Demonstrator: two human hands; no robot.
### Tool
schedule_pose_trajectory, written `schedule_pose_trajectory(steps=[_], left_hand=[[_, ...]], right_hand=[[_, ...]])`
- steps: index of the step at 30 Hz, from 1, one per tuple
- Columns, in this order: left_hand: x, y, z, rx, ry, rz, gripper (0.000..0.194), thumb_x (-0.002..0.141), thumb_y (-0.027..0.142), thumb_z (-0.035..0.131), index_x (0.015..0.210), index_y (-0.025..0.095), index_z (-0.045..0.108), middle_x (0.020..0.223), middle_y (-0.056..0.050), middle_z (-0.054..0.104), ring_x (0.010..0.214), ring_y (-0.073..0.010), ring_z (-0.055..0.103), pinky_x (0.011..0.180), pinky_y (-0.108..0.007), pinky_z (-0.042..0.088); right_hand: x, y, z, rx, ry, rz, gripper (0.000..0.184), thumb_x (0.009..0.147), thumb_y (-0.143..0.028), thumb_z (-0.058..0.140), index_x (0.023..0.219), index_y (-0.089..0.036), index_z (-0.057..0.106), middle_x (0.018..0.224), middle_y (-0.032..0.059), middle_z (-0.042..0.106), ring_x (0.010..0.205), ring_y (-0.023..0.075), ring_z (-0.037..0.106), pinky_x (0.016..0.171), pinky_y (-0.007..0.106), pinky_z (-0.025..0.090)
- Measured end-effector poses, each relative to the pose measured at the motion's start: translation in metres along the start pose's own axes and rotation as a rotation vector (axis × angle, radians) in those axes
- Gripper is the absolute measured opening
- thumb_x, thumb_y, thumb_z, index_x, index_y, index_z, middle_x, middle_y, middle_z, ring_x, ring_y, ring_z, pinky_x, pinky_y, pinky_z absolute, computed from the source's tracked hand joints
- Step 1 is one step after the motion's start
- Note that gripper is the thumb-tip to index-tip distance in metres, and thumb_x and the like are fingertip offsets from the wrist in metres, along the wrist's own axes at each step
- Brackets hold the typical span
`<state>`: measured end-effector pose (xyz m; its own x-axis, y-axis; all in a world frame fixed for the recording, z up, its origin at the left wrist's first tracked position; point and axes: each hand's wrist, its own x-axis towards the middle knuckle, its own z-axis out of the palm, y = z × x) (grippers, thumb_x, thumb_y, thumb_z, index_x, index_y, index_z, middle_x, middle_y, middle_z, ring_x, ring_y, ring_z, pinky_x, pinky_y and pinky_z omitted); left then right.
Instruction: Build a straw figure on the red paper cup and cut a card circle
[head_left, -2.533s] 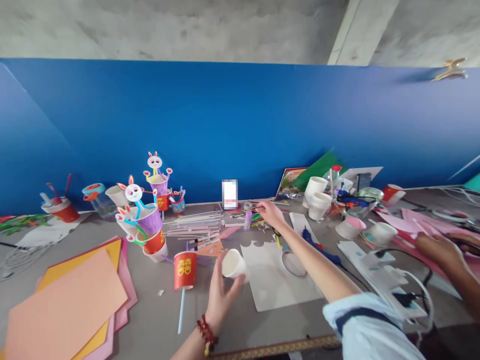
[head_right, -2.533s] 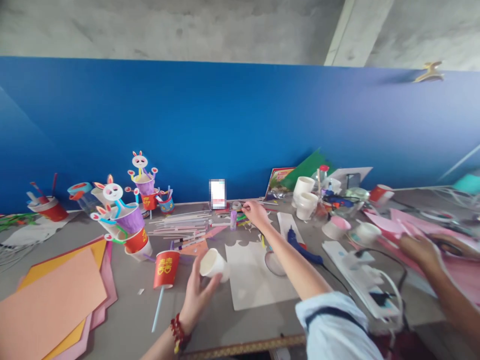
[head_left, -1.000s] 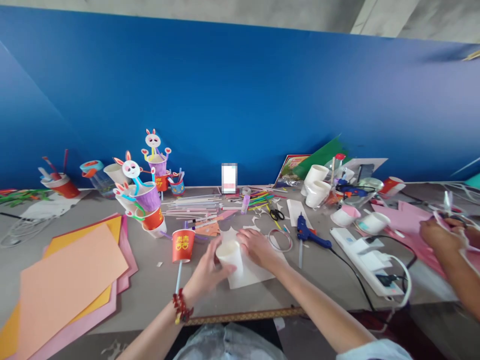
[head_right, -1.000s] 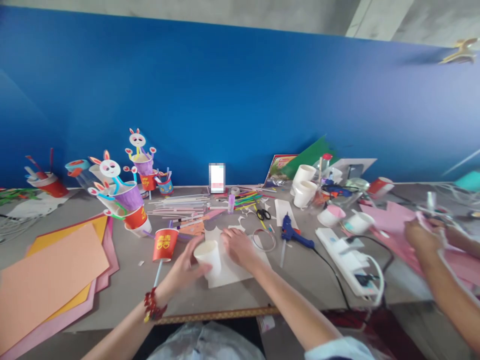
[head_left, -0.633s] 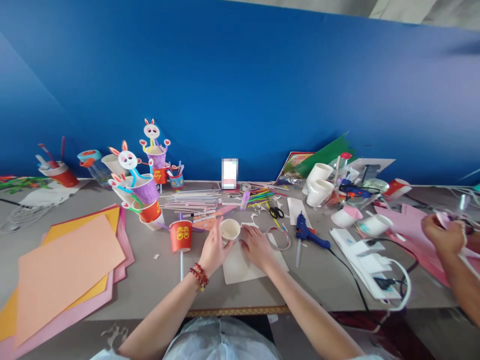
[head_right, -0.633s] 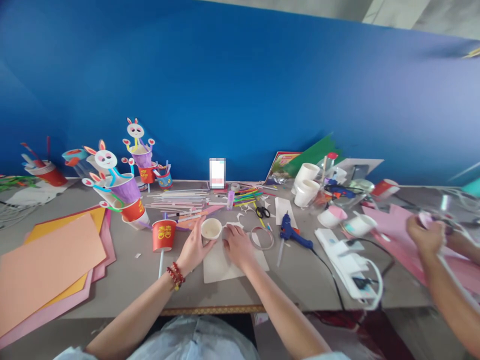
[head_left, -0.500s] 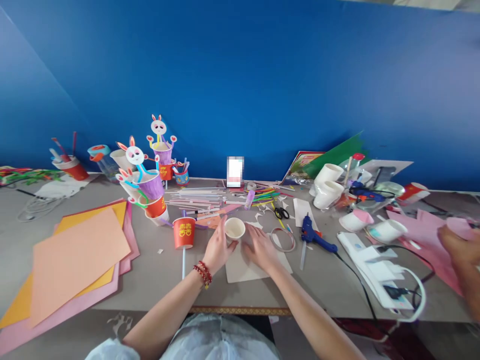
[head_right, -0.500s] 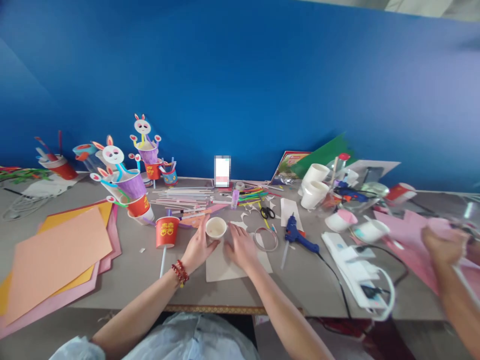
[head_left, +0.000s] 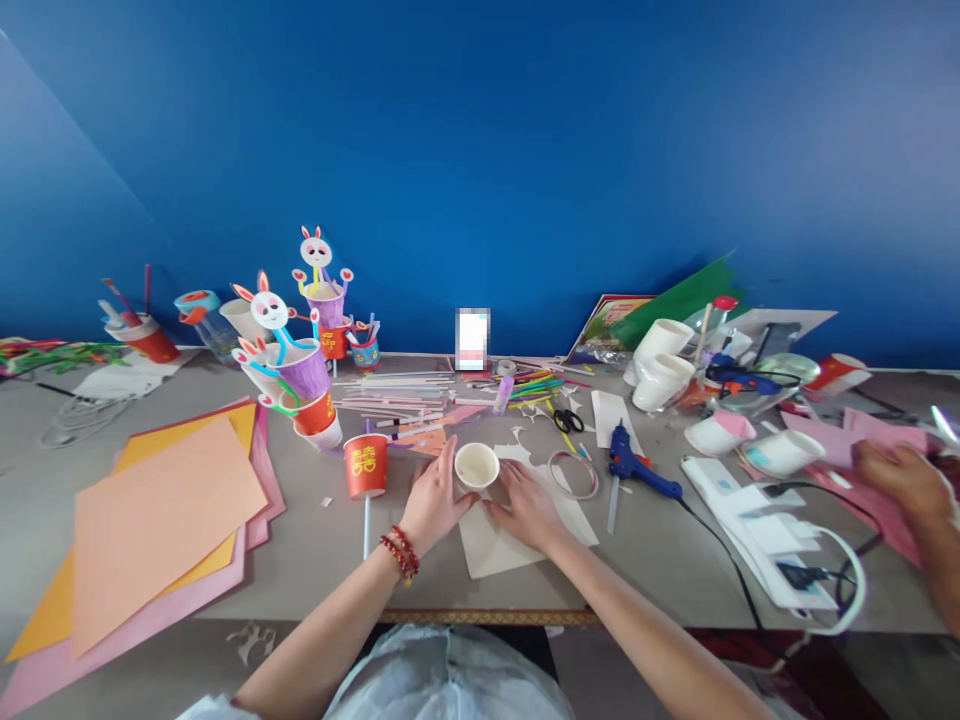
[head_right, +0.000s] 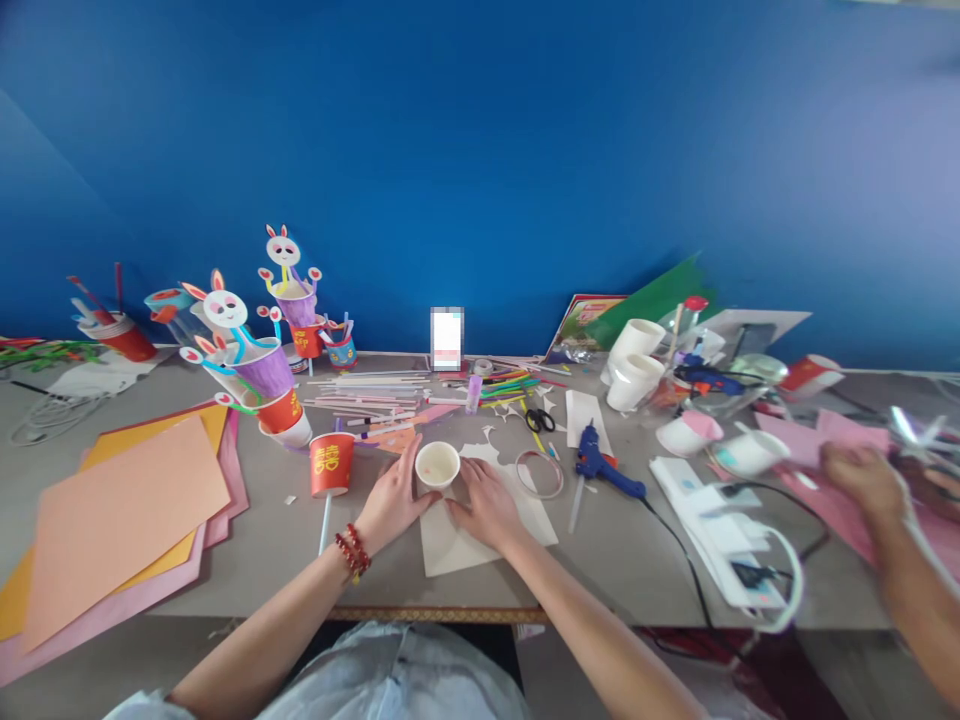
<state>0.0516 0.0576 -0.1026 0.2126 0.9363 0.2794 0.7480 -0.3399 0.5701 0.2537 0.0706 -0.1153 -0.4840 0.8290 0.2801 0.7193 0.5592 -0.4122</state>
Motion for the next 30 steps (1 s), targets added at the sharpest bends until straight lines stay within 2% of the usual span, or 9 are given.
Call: schedule_pose_trajectory(steps=[3, 5, 8, 13, 18, 21, 23, 27, 30], left_hand=[[-0.002, 0.001, -0.003, 0.164, 0.045, -0.04, 0.081, 0.085, 0.024, 0.062, 0.153, 0.018, 0.018, 0.139, -0.02, 0.058, 0.128, -0.0327, 0.055, 0.112, -0.059, 0.032], [-0.003, 0.003, -0.006, 0.218, 0.081, -0.042, 0.077, 0.086, 0.027, 0.061, 0.152, 0.017, 0.021, 0.143, -0.022, 0.053, 0.134, -0.0349, 0.049, 0.113, -0.061, 0.029], [-0.004, 0.007, -0.008, 0.163, 0.123, 0.023, 0.083, 0.084, 0.037, 0.065, 0.151, 0.015, 0.021, 0.146, -0.023, 0.048, 0.138, -0.0377, 0.043, 0.11, -0.058, 0.036], [-0.001, 0.005, -0.004, -0.011, 0.102, 0.026, 0.078, 0.087, 0.036, 0.064, 0.151, 0.02, 0.021, 0.134, -0.019, 0.06, 0.122, -0.0334, 0.061, 0.095, -0.047, 0.053], [0.001, -0.001, -0.002, 0.006, 0.164, -0.047, 0.066, 0.089, 0.038, 0.061, 0.145, 0.018, 0.03, 0.137, -0.021, 0.058, 0.119, -0.0352, 0.063, 0.092, -0.047, 0.055], [-0.002, 0.004, -0.008, -0.108, 0.212, -0.104, 0.063, 0.09, 0.041, 0.059, 0.142, 0.018, 0.031, 0.139, -0.021, 0.056, 0.123, -0.033, 0.061, 0.093, -0.045, 0.055], [-0.007, 0.009, -0.012, -0.198, 0.161, -0.113, 0.062, 0.09, 0.043, 0.058, 0.14, 0.019, 0.03, 0.133, -0.019, 0.06, 0.115, -0.0306, 0.065, 0.087, -0.042, 0.057], [-0.018, 0.014, -0.015, -0.282, -0.047, -0.058, 0.053, 0.09, 0.042, 0.059, 0.13, 0.019, 0.034, 0.108, -0.013, 0.071, 0.092, -0.0269, 0.073, 0.075, -0.038, 0.058], [-0.024, 0.01, -0.014, -0.256, -0.071, -0.029, 0.047, 0.089, 0.04, 0.06, 0.125, 0.022, 0.036, 0.102, -0.01, 0.072, 0.09, -0.0266, 0.073, 0.074, -0.037, 0.058]], right_hand=[[-0.002, -0.003, -0.001, -0.001, 0.003, 0.005, 0.048, 0.085, -0.028, 0.063, 0.13, -0.016, 0.052, 0.127, 0.0168, 0.061, 0.123, 0.0328, 0.052, 0.103, 0.052, 0.046], [-0.003, -0.004, -0.001, 0.0, -0.002, -0.003, 0.045, 0.085, -0.028, 0.063, 0.128, -0.017, 0.054, 0.128, 0.0155, 0.061, 0.124, 0.0319, 0.051, 0.104, 0.052, 0.046], [-0.003, -0.005, -0.002, -0.008, -0.006, -0.025, 0.043, 0.085, -0.026, 0.063, 0.126, -0.017, 0.057, 0.132, 0.0146, 0.059, 0.126, 0.0312, 0.05, 0.107, 0.051, 0.044], [-0.004, -0.006, -0.002, -0.021, -0.032, -0.015, 0.045, 0.086, -0.026, 0.061, 0.131, -0.019, 0.057, 0.136, 0.0139, 0.058, 0.128, 0.0308, 0.049, 0.107, 0.052, 0.044], [-0.003, -0.009, 0.0, -0.09, -0.045, 0.008, 0.053, 0.087, -0.028, 0.059, 0.139, -0.016, 0.052, 0.145, 0.0142, 0.052, 0.134, 0.0301, 0.045, 0.116, 0.053, 0.033], [-0.004, -0.011, 0.002, -0.111, -0.052, 0.01, 0.056, 0.089, -0.031, 0.057, 0.141, -0.015, 0.049, 0.148, 0.0147, 0.049, 0.136, 0.0304, 0.044, 0.117, 0.053, 0.032], [-0.005, -0.01, 0.004, -0.103, -0.041, -0.009, 0.054, 0.09, -0.029, 0.054, 0.141, -0.013, 0.048, 0.148, 0.0155, 0.05, 0.136, 0.0303, 0.044, 0.116, 0.052, 0.033], [-0.005, -0.001, 0.001, -0.097, -0.051, -0.077, 0.054, 0.09, -0.02, 0.049, 0.143, -0.013, 0.046, 0.148, 0.0141, 0.049, 0.137, 0.0277, 0.043, 0.116, 0.049, 0.034], [0.0, 0.014, -0.009, -0.179, -0.066, -0.001, 0.049, 0.092, -0.02, 0.048, 0.142, -0.017, 0.049, 0.145, 0.0129, 0.054, 0.135, 0.0289, 0.046, 0.116, 0.053, 0.032]])
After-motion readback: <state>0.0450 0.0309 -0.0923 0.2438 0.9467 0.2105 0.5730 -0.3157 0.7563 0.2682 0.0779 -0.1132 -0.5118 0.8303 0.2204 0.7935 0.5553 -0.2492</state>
